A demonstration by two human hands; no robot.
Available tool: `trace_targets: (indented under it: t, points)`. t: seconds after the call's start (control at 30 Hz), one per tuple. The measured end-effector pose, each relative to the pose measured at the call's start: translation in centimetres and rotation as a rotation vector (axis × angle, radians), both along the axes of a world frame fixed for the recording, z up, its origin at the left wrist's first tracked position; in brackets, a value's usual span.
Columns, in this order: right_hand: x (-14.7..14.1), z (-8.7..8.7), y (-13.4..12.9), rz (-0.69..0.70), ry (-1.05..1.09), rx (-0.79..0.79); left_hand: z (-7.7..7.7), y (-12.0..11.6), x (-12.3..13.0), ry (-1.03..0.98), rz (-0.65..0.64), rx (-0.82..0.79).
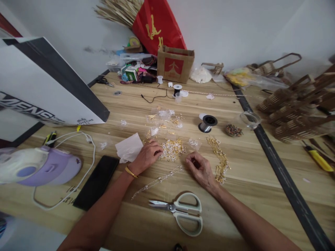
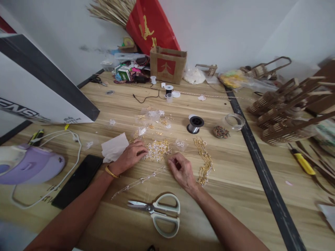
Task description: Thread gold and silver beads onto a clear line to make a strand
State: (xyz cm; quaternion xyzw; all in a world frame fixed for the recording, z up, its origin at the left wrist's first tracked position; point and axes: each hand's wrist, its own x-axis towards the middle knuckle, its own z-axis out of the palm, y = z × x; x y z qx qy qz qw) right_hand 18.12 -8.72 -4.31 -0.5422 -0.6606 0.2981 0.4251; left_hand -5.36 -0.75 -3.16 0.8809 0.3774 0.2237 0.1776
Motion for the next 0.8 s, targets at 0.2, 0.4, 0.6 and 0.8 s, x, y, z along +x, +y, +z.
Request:
trace_targets:
  t: [0.2, 0.4, 0.6, 0.8]
  points:
    - [0.0, 0.1, 0.0, -0.002, 0.009, -0.019, 0.2, -0.1, 0.1, -0.011, -0.001, -0.007]
    - [-0.1, 0.3, 0.0, -0.012, 0.031, -0.026, 0.5, -0.4, 0.5, -0.051, -0.002, -0.021]
    - [-0.2, 0.6, -0.1, -0.008, 0.036, -0.018, 0.2, -0.7, 1.0, -0.047, -0.039, -0.02]
    - [-0.2, 0.5, 0.0, -0.004, 0.032, -0.014, 0.1, -0.8, 1.1, -0.031, -0.04, 0.01]
